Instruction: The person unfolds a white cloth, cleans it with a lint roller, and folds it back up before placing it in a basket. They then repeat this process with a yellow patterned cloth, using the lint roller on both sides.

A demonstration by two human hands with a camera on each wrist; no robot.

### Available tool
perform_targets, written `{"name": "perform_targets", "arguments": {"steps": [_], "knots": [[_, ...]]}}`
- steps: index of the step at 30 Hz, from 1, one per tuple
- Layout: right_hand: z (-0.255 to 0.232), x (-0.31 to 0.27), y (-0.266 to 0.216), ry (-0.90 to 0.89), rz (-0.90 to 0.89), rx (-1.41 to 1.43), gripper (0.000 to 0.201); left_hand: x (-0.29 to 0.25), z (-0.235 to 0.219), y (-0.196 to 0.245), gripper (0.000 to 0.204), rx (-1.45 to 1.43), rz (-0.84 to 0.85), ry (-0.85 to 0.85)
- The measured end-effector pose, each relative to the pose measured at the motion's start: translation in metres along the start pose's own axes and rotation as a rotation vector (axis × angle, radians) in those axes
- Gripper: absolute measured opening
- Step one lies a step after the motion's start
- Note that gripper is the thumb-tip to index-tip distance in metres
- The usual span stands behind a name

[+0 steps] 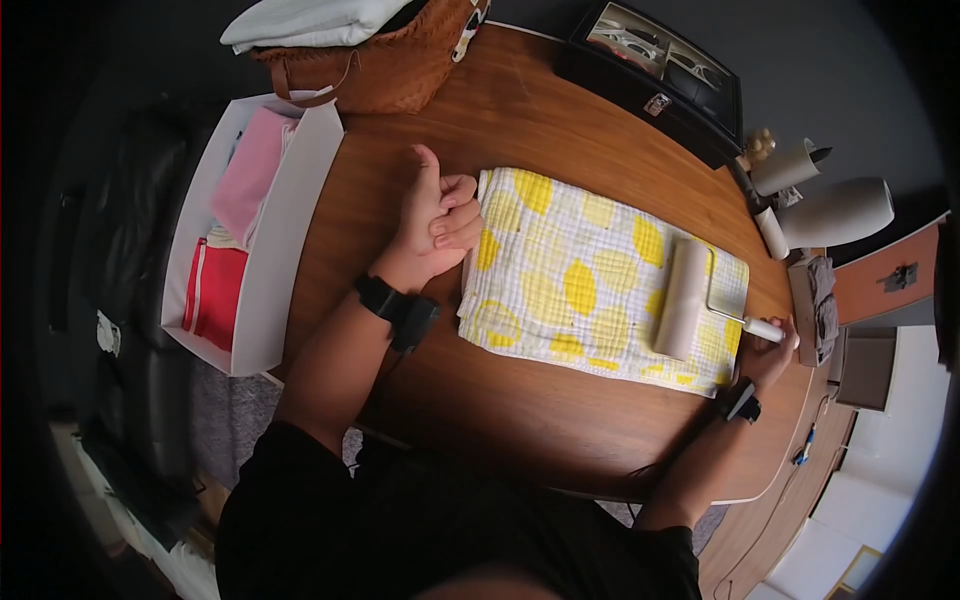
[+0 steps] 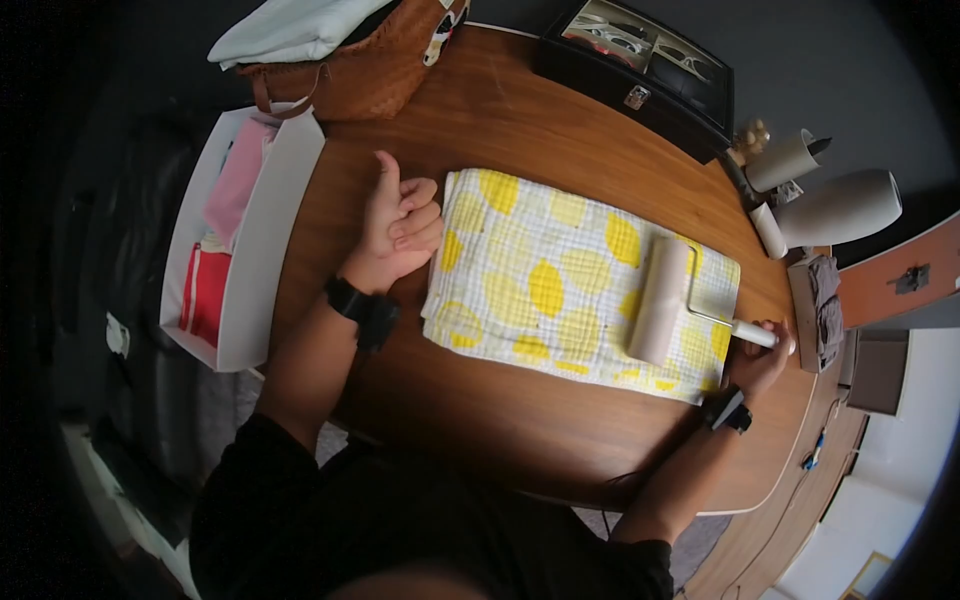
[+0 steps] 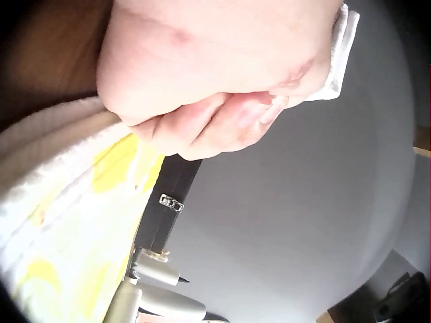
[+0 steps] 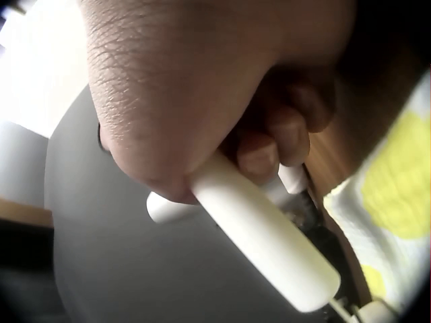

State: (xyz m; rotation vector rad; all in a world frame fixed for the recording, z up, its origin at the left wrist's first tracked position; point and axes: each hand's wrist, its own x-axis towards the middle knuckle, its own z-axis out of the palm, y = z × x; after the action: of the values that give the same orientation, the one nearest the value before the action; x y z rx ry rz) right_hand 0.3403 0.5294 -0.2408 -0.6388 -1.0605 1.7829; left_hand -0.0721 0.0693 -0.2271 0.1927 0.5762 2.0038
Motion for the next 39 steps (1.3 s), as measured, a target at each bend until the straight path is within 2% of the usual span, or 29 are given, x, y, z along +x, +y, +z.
{"name": "perform_targets", "arguments": {"steps": [2, 3, 6, 12, 13, 16, 17, 18, 19, 21, 23, 26, 27, 29, 31, 34, 38, 39], "knots": [[0.051, -0.021, -0.004, 0.021, -0.048, -0.057, 0.028, 0.000, 0.001, 0.000, 0.077, 0.007, 0.002, 0.017], [0.057, -0.027, -0.015, -0.208, -0.009, -0.084, 0.029, 0.000, 0.002, 0.000, 0.078, 0.007, 0.007, 0.027], [0.098, -0.051, 0.003, -0.091, -0.169, -0.242, 0.026, 0.000, 0.001, 0.001, 0.078, 0.003, 0.000, 0.039], [0.195, -0.112, 0.042, -0.254, 0.089, -0.280, 0.016, 0.000, 0.003, 0.003, 0.079, -0.024, -0.019, 0.050], [0.194, -0.107, 0.045, -0.337, 0.144, -0.301, 0.015, -0.001, 0.002, 0.004, 0.079, -0.034, -0.024, 0.051], [0.187, -0.087, 0.053, -0.302, 0.128, -0.300, 0.016, 0.000, -0.001, 0.005, 0.080, -0.052, -0.033, 0.046], [0.170, -0.073, 0.064, -0.292, 0.020, -0.216, 0.017, 0.000, -0.002, 0.004, 0.080, -0.041, -0.028, 0.042], [0.156, -0.055, 0.067, -0.167, 0.003, -0.254, 0.025, 0.001, -0.004, 0.003, 0.080, -0.031, -0.021, 0.036], [0.135, -0.036, 0.067, -0.172, 0.066, -0.128, 0.026, 0.002, -0.006, 0.002, 0.080, -0.020, -0.014, 0.032], [0.146, -0.027, 0.063, -0.099, 0.092, 0.062, 0.027, 0.003, -0.008, 0.003, 0.081, -0.011, -0.003, -0.015], [0.161, -0.026, 0.060, 0.074, 0.011, 0.182, 0.027, 0.002, -0.009, 0.000, 0.080, -0.004, -0.006, -0.012], [0.160, -0.037, 0.062, -0.021, 0.129, 0.051, 0.023, 0.004, -0.003, -0.001, 0.080, 0.026, -0.009, 0.061], [0.159, -0.041, 0.066, -0.110, 0.178, 0.042, 0.024, 0.003, 0.000, -0.002, 0.080, 0.038, -0.007, 0.087], [0.159, -0.048, 0.071, -0.223, 0.231, -0.152, 0.027, 0.003, 0.003, -0.004, 0.079, 0.066, -0.001, 0.120], [0.181, -0.063, 0.065, -0.236, 0.273, -0.266, 0.033, 0.002, 0.005, -0.006, 0.079, 0.095, 0.007, 0.129], [0.168, -0.052, 0.067, -0.223, 0.318, -0.088, 0.034, 0.002, 0.006, -0.007, 0.077, 0.130, 0.023, 0.141], [0.159, -0.035, 0.052, 0.002, 0.229, 0.216, 0.035, 0.002, 0.007, -0.008, 0.071, 0.134, 0.020, 0.088], [0.154, -0.032, 0.053, -0.093, 0.163, 0.261, 0.034, 0.003, 0.006, -0.008, 0.069, 0.124, 0.021, 0.064]]}}
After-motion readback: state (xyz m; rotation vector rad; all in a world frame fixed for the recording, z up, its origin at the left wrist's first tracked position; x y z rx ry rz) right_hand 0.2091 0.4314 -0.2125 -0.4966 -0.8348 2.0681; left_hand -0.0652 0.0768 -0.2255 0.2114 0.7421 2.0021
